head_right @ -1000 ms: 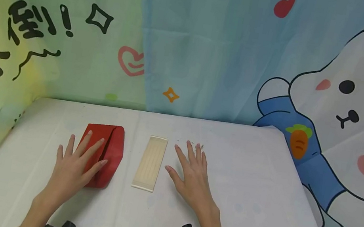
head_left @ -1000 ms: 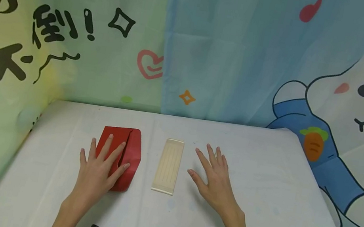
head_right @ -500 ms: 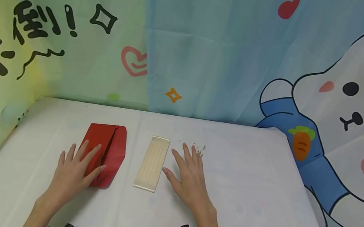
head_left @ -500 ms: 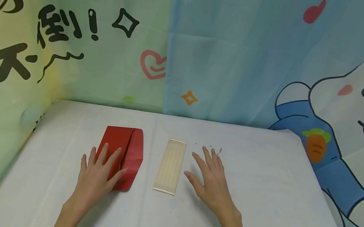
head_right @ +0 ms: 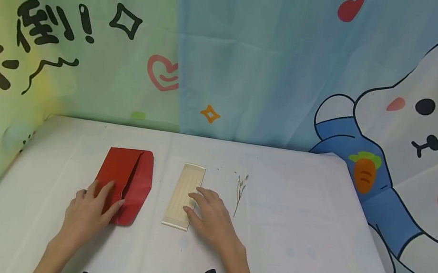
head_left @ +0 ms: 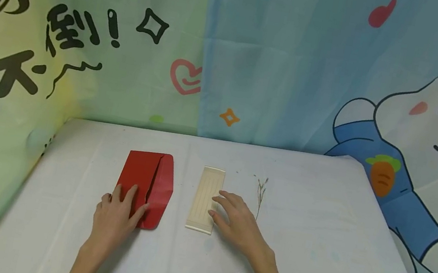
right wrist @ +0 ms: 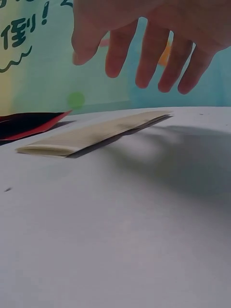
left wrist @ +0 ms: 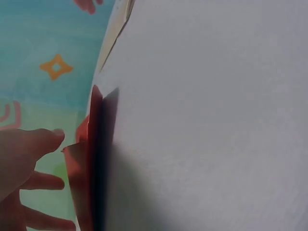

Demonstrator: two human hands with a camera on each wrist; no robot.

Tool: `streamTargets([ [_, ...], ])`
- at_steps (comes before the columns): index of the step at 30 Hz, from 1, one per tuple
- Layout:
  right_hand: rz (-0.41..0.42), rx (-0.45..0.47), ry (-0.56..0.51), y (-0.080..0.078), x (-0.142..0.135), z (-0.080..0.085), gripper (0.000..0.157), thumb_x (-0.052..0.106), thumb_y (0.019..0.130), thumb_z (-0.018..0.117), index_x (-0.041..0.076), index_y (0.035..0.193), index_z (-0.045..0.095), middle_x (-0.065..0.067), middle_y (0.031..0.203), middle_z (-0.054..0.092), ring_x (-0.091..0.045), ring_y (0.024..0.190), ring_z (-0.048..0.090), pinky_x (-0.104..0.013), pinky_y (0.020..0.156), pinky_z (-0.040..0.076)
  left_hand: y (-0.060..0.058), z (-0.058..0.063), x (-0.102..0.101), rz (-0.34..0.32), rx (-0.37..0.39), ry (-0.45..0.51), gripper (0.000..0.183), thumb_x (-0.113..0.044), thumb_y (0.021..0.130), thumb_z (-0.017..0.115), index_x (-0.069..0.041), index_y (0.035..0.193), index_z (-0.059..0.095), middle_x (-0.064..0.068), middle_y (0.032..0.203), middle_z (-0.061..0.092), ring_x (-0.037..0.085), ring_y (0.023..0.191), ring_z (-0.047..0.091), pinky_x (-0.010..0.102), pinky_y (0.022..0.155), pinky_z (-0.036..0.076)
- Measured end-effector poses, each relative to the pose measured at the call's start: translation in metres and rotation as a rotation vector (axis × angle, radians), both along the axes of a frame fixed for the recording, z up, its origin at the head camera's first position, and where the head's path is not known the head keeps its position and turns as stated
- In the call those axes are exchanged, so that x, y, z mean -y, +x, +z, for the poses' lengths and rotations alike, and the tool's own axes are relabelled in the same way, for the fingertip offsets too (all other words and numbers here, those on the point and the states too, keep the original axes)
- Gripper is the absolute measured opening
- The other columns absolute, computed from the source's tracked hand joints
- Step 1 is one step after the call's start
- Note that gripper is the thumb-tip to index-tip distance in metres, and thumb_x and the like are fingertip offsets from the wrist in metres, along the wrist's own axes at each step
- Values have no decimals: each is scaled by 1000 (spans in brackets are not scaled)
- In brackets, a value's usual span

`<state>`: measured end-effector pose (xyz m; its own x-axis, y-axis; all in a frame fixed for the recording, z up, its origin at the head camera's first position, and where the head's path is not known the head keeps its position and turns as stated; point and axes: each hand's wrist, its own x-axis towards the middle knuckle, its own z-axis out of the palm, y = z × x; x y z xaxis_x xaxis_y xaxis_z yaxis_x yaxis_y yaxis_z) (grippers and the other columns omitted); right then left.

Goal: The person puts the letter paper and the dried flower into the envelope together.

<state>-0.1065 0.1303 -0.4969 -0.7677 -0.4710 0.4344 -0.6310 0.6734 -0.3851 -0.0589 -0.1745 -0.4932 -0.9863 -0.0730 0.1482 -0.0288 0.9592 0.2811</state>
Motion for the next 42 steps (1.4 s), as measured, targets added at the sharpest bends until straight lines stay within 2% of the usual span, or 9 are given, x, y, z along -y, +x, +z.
streamTargets([
  [8, 52, 24, -12, -2, 21, 1, 28, 23, 88, 71, 9, 113, 68, -12, 123, 65, -26, 117, 60, -42, 95, 51, 2, -5, 1, 12, -25, 4, 60, -42, 87, 68, -5, 133, 55, 30, 124, 52, 48, 94, 54, 55, 71, 53],
  [14, 104, 61, 15, -4, 44, 3, 28, 22, 90, 69, 9, 115, 67, -12, 124, 64, -26, 118, 59, -40, 95, 51, 2, -5, 1, 38, -3, 27, 58, -39, 88, 67, -4, 132, 55, 31, 126, 52, 49, 98, 53, 56, 70, 53],
  [20, 137, 141, 66, -3, 65, 4, 30, 22, 92, 65, 10, 120, 65, -11, 129, 62, -24, 123, 56, -39, 99, 50, 2, -2, -3, 71, 48, 75, 57, -36, 89, 65, -3, 134, 52, 32, 131, 49, 50, 106, 51, 59, 70, 53],
  [26, 170, 202, 109, -4, 85, 1, 35, 26, 94, 64, 9, 125, 63, -11, 133, 60, -24, 127, 54, -37, 104, 46, 1, -1, -4, 78, 45, 69, 57, -34, 89, 66, -3, 134, 52, 31, 130, 50, 50, 107, 52, 60, 73, 53],
  [35, 192, 190, 121, -6, 112, -5, 33, 20, 93, 65, 10, 124, 64, -9, 133, 60, -21, 127, 54, -32, 103, 47, -1, -3, -4, 47, 21, 39, 55, -34, 89, 66, -2, 132, 54, 31, 127, 52, 50, 104, 53, 58, 66, 55],
  [42, 214, 174, 210, -4, 129, -9, 33, 17, 92, 65, 12, 125, 65, -7, 134, 61, -22, 126, 54, -32, 104, 46, -1, -4, -3, 48, 16, 33, 56, -36, 87, 67, -4, 131, 55, 30, 126, 53, 49, 103, 54, 57, 64, 55],
])
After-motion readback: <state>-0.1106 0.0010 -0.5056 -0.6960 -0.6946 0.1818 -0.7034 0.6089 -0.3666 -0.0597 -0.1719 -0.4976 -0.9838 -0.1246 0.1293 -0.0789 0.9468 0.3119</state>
